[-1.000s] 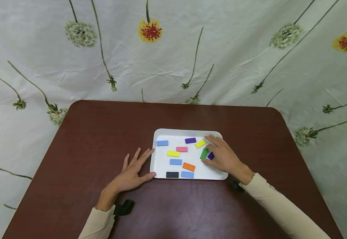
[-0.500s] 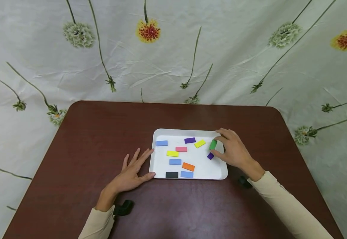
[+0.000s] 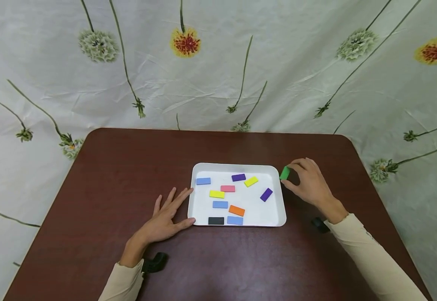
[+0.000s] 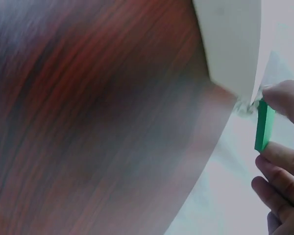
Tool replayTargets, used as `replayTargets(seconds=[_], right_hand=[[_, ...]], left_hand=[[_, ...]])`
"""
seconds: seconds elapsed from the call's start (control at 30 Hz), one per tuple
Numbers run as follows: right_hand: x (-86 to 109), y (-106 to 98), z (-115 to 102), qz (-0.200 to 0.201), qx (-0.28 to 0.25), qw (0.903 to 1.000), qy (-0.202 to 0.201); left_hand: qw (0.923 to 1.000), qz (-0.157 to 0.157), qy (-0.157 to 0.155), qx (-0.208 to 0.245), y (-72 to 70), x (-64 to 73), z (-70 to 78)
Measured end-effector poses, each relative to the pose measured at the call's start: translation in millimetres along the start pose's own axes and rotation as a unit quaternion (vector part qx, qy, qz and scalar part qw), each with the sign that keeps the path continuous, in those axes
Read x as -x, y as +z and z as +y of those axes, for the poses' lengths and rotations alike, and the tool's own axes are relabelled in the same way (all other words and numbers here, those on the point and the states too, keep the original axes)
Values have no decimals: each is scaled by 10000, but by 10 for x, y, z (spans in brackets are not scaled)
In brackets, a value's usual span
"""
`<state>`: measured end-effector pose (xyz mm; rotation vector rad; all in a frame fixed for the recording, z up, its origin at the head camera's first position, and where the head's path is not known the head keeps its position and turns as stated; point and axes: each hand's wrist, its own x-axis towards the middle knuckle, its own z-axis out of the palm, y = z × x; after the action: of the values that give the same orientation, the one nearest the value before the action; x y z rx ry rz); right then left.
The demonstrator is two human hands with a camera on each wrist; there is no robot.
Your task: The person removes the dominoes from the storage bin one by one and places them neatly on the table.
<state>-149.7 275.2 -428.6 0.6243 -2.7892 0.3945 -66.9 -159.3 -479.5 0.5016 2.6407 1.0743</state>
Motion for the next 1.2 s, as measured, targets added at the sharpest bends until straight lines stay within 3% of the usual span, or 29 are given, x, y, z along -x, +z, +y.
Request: replayTargets(seconds=[0.4,0.6,1.0,1.2], right_hand=[[12,40,359,-860,4,9957,-344],[35,99,479,-1218,124,9919,-325],[61,141,551,-1297,-20,9901,-531],[41,96,441,-1249,-300,9916,-129]], left_hand=[[10000,31,-25,-29,-7,9,0],[10000,41,-27,-59,-11,10,4],[10000,58,-7,-54,-8,18,2],[9999,95,51,-21,-8,18,-8]])
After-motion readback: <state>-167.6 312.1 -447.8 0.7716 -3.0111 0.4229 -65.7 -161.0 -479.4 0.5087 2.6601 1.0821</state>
